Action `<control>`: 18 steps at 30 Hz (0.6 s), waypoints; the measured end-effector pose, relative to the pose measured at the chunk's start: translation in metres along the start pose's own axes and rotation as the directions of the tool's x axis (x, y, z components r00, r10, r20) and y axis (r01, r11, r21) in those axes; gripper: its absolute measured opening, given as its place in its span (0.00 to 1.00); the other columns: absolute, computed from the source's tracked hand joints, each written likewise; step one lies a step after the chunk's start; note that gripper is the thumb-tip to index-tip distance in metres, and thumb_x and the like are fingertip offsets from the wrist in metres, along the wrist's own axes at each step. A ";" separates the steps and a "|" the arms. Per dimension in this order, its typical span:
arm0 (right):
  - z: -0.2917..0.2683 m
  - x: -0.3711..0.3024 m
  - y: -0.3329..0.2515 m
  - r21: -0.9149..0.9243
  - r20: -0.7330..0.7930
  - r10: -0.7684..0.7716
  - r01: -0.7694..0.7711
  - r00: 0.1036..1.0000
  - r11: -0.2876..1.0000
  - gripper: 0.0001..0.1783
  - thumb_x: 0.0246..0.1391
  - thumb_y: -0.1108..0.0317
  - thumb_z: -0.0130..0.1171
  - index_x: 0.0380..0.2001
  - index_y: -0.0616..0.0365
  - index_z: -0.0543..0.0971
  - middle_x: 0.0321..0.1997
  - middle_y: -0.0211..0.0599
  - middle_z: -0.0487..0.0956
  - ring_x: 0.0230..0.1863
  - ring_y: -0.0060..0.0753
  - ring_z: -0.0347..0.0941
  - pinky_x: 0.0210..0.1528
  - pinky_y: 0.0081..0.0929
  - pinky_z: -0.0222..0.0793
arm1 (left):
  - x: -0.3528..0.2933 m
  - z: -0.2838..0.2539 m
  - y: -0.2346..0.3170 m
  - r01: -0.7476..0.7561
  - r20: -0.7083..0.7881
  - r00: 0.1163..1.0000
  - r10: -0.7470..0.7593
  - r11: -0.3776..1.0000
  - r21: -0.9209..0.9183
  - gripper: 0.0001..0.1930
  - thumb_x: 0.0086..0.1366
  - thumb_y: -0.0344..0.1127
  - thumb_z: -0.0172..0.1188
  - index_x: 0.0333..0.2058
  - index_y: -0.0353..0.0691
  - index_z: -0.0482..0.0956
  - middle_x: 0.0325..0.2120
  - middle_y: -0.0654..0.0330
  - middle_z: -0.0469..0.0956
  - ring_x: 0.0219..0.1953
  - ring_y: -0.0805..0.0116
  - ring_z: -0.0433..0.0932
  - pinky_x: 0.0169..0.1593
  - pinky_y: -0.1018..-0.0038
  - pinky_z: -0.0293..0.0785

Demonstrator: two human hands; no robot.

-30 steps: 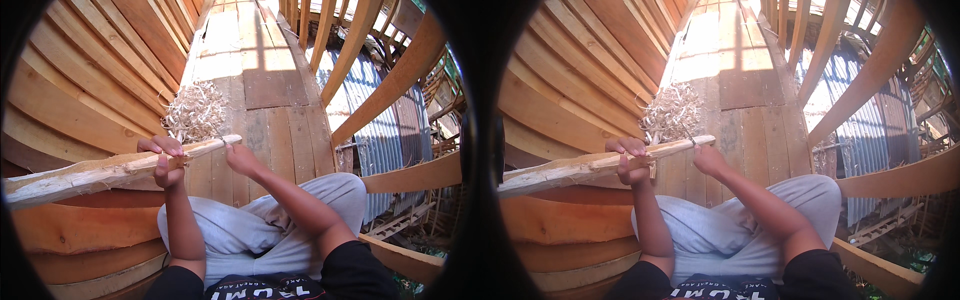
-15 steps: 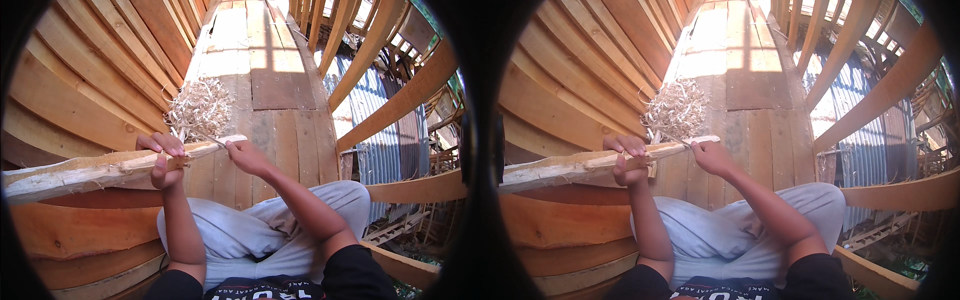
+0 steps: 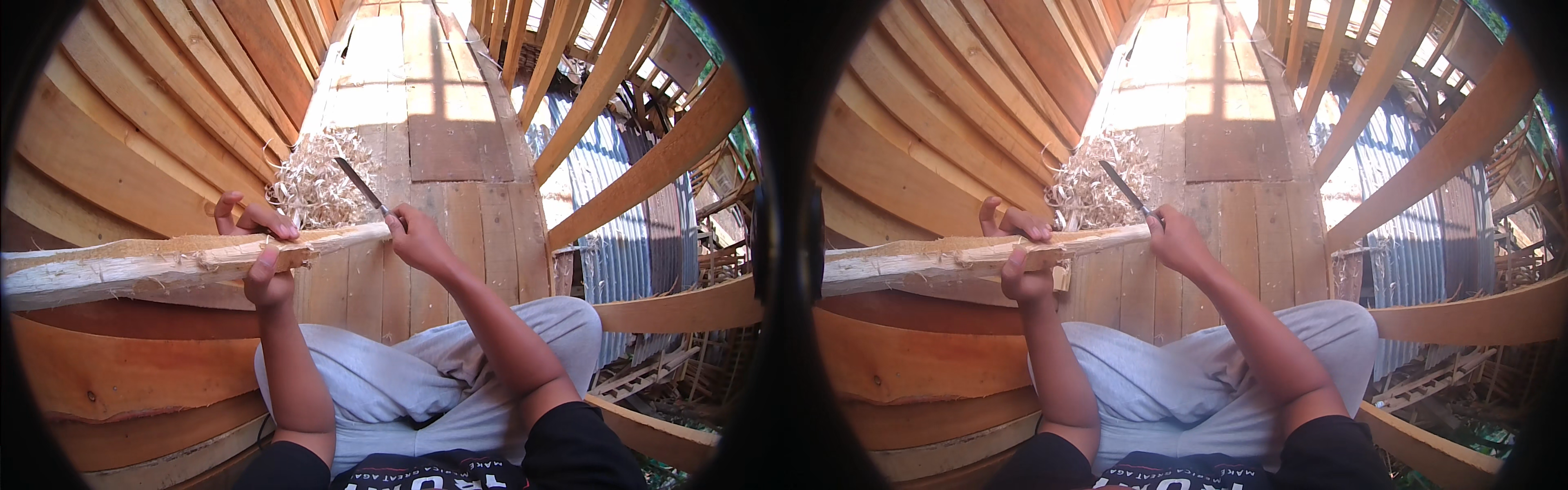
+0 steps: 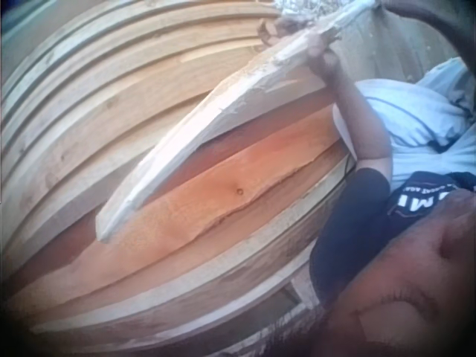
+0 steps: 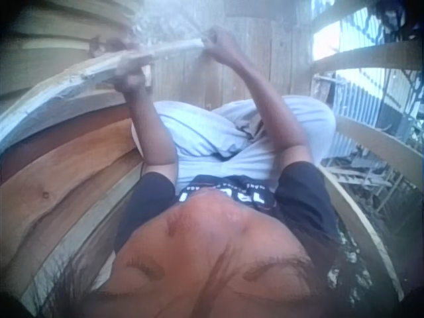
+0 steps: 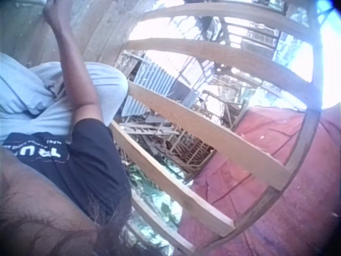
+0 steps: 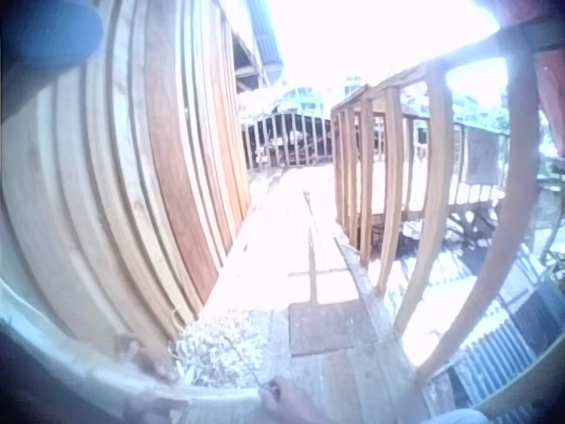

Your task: The person sits cross-legged on a wooden floor and uses a knife to carve a long piece of wood. They hold the wood with their left hand and repeatedly shave off thin layers with the knife in their right hand, creating wood shavings that accumulate on the floor.

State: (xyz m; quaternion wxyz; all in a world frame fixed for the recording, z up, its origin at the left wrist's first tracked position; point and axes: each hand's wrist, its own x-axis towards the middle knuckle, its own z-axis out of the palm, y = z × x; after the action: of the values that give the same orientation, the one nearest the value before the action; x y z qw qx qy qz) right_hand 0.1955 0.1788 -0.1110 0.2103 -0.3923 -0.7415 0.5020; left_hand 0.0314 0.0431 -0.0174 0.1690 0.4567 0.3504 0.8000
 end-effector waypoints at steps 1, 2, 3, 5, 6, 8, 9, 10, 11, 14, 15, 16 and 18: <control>0.000 -0.001 -0.002 0.024 -0.004 0.003 -0.003 1.000 1.000 0.16 0.59 0.59 0.55 0.39 0.64 0.74 0.34 0.52 0.79 0.36 0.49 0.77 0.41 0.41 0.70 | 0.003 0.004 0.002 0.010 -0.035 0.999 -0.008 0.999 0.031 0.29 0.53 0.36 0.59 0.52 0.38 0.60 0.29 0.59 0.66 0.33 0.67 0.68 0.45 0.68 0.70; 0.000 -0.002 -0.003 0.047 -0.007 0.006 -0.005 1.000 0.999 0.14 0.59 0.61 0.56 0.39 0.63 0.74 0.33 0.49 0.79 0.35 0.44 0.77 0.40 0.39 0.70 | 0.004 0.013 0.001 0.007 -0.107 0.994 -0.003 0.999 0.043 0.31 0.52 0.36 0.60 0.55 0.39 0.59 0.32 0.60 0.66 0.36 0.67 0.68 0.47 0.66 0.69; 0.001 -0.005 -0.004 0.071 -0.006 0.012 -0.011 1.000 0.997 0.13 0.58 0.63 0.58 0.39 0.62 0.74 0.33 0.47 0.80 0.34 0.39 0.76 0.38 0.36 0.70 | 0.004 0.019 0.001 0.009 -0.181 0.984 0.001 0.998 0.055 0.34 0.52 0.35 0.60 0.57 0.40 0.57 0.34 0.60 0.65 0.39 0.67 0.67 0.50 0.65 0.69; 0.003 -0.007 -0.004 0.083 -0.021 0.042 -0.041 0.999 0.996 0.13 0.57 0.64 0.59 0.38 0.62 0.73 0.32 0.45 0.79 0.34 0.37 0.76 0.38 0.36 0.70 | 0.002 0.023 -0.002 -0.035 -0.237 0.970 0.060 0.994 0.106 0.34 0.50 0.34 0.61 0.56 0.42 0.59 0.37 0.60 0.63 0.42 0.67 0.66 0.52 0.62 0.68; 0.003 -0.007 -0.003 0.088 -0.032 0.055 -0.052 0.998 0.995 0.13 0.57 0.64 0.59 0.38 0.62 0.73 0.32 0.44 0.79 0.34 0.36 0.76 0.38 0.35 0.70 | 0.001 0.024 -0.004 -0.060 -0.262 0.961 0.093 0.990 0.130 0.33 0.49 0.33 0.61 0.55 0.43 0.60 0.39 0.60 0.62 0.43 0.67 0.65 0.53 0.61 0.68; 0.005 -0.013 -0.001 0.104 0.029 0.080 -0.083 0.996 0.991 0.13 0.57 0.63 0.58 0.38 0.63 0.74 0.32 0.49 0.79 0.36 0.42 0.77 0.41 0.38 0.70 | -0.001 0.020 -0.006 -0.079 -0.199 0.976 0.090 0.995 0.065 0.30 0.49 0.35 0.60 0.53 0.43 0.62 0.36 0.59 0.64 0.41 0.66 0.67 0.50 0.62 0.69; 0.007 -0.016 0.002 0.112 0.058 0.098 -0.104 0.994 0.988 0.14 0.56 0.63 0.58 0.38 0.63 0.74 0.33 0.52 0.79 0.37 0.46 0.78 0.42 0.40 0.70 | -0.001 0.019 -0.005 -0.073 -0.168 0.983 0.076 0.997 0.028 0.29 0.50 0.36 0.60 0.52 0.42 0.62 0.35 0.59 0.64 0.40 0.66 0.67 0.50 0.63 0.69; 0.009 -0.018 0.006 0.083 0.093 0.123 -0.131 0.988 0.988 0.14 0.57 0.61 0.56 0.37 0.64 0.74 0.33 0.52 0.79 0.38 0.47 0.78 0.43 0.40 0.70 | -0.001 0.021 -0.004 -0.065 -0.137 0.989 0.064 0.998 -0.007 0.28 0.51 0.37 0.59 0.51 0.42 0.63 0.34 0.59 0.65 0.40 0.66 0.67 0.49 0.63 0.69; 0.013 -0.019 0.012 0.054 0.127 0.149 -0.157 0.981 0.986 0.15 0.58 0.60 0.55 0.37 0.64 0.75 0.34 0.53 0.79 0.38 0.48 0.78 0.44 0.41 0.70 | -0.001 0.025 -0.003 -0.039 -0.189 0.981 0.043 0.999 0.023 0.23 0.52 0.39 0.58 0.48 0.42 0.65 0.29 0.60 0.66 0.34 0.68 0.68 0.43 0.66 0.70; 0.026 -0.023 0.029 -0.065 0.169 0.239 -0.231 0.956 0.971 0.22 0.63 0.55 0.46 0.34 0.66 0.76 0.37 0.60 0.79 0.42 0.60 0.76 0.47 0.47 0.68 | -0.003 0.017 -0.008 -0.046 -0.212 0.976 0.053 0.998 0.034 0.19 0.53 0.36 0.56 0.43 0.40 0.64 0.24 0.61 0.65 0.27 0.69 0.68 0.36 0.71 0.71; 0.031 -0.027 0.027 -0.084 0.142 0.268 -0.258 0.953 0.963 0.23 0.64 0.55 0.44 0.34 0.67 0.76 0.37 0.61 0.79 0.42 0.62 0.75 0.47 0.48 0.68 | -0.004 0.017 -0.010 -0.057 -0.226 0.972 0.063 0.998 0.031 0.17 0.53 0.36 0.56 0.41 0.40 0.64 0.23 0.61 0.65 0.26 0.70 0.67 0.35 0.72 0.71; 0.035 -0.029 0.025 -0.102 0.114 0.296 -0.285 0.948 0.953 0.24 0.65 0.55 0.42 0.34 0.68 0.76 0.37 0.63 0.79 0.42 0.65 0.74 0.46 0.50 0.67 | -0.005 0.019 -0.012 -0.068 -0.239 0.968 0.073 0.997 0.028 0.16 0.54 0.36 0.56 0.40 0.41 0.63 0.22 0.62 0.64 0.25 0.71 0.67 0.33 0.73 0.70; 0.044 -0.033 0.005 -0.017 0.111 0.120 -0.119 0.987 0.993 0.25 0.66 0.56 0.40 0.33 0.69 0.76 0.36 0.65 0.78 0.42 0.67 0.73 0.46 0.52 0.67 | -0.005 0.023 -0.012 -0.083 -0.269 0.959 0.087 0.996 0.024 0.15 0.54 0.36 0.56 0.38 0.42 0.62 0.21 0.62 0.64 0.24 0.72 0.66 0.31 0.74 0.70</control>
State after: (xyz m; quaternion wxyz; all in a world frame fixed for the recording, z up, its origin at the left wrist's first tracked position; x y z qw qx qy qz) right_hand 0.1868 0.1282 -0.1310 0.1359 -0.4082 -0.7298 0.5313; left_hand 0.0529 0.0578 -0.0218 0.0822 0.3593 0.3553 0.8590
